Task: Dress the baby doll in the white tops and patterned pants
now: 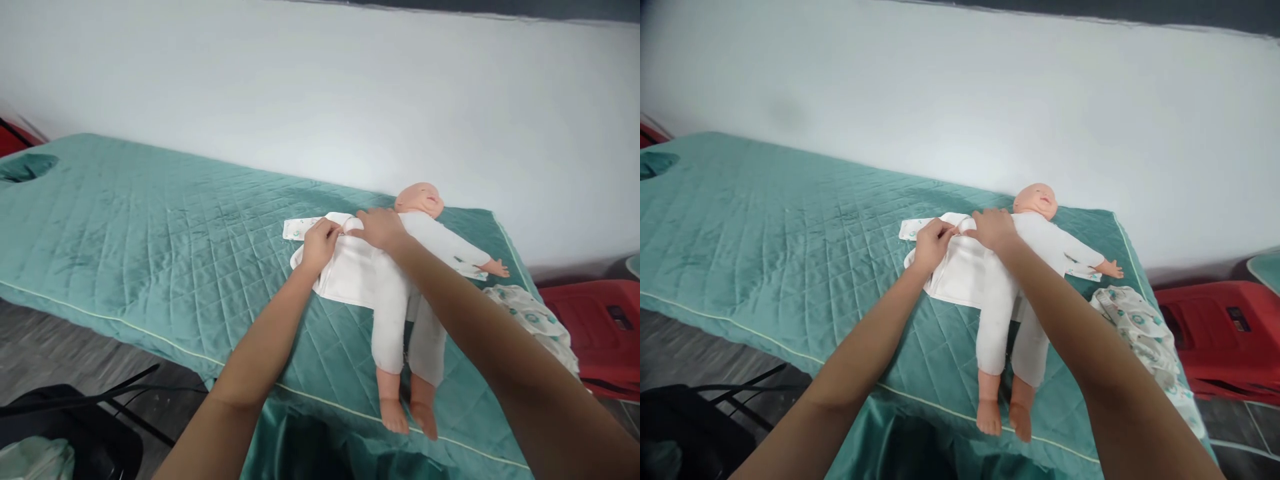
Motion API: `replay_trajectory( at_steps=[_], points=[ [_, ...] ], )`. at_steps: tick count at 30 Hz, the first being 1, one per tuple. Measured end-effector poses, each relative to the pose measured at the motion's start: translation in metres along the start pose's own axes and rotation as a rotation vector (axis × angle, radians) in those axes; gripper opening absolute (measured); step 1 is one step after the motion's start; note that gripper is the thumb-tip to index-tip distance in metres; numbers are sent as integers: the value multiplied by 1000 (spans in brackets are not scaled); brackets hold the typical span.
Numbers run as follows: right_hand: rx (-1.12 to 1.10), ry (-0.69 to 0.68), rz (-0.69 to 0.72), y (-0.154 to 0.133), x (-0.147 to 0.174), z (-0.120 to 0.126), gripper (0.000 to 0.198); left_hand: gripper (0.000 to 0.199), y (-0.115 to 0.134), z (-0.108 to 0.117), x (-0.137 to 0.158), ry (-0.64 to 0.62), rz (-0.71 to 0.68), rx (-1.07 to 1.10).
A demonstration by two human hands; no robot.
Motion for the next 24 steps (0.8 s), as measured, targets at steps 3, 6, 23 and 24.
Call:
replay_trajectory(
  at_steps=[3,6,23,24],
  points=[
    [2,-2,-18,-3,-6,-5,49,14,8,-18,1,-158,-104,-48],
    [-19,3,-22,-5,-7,-4,48,16,8,-21,1,-187,-113,-55],
    [-623,347,-1024,155,174,-60,65,38,-9,10,15,7,320,-661],
    [-612,294,-1034,153,176,-64,68,38,-9,10,16,7,332,-676]
  ],
)
Point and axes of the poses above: each hand's wrist, its own x-axis away from the middle knuckle, its own z-axis out of the back of the hand, y = z × x, the point moved 8 cm from there along -x, towards the middle knuckle, and after that the axes turned 9 degrees about x, right-handed, at the moved point
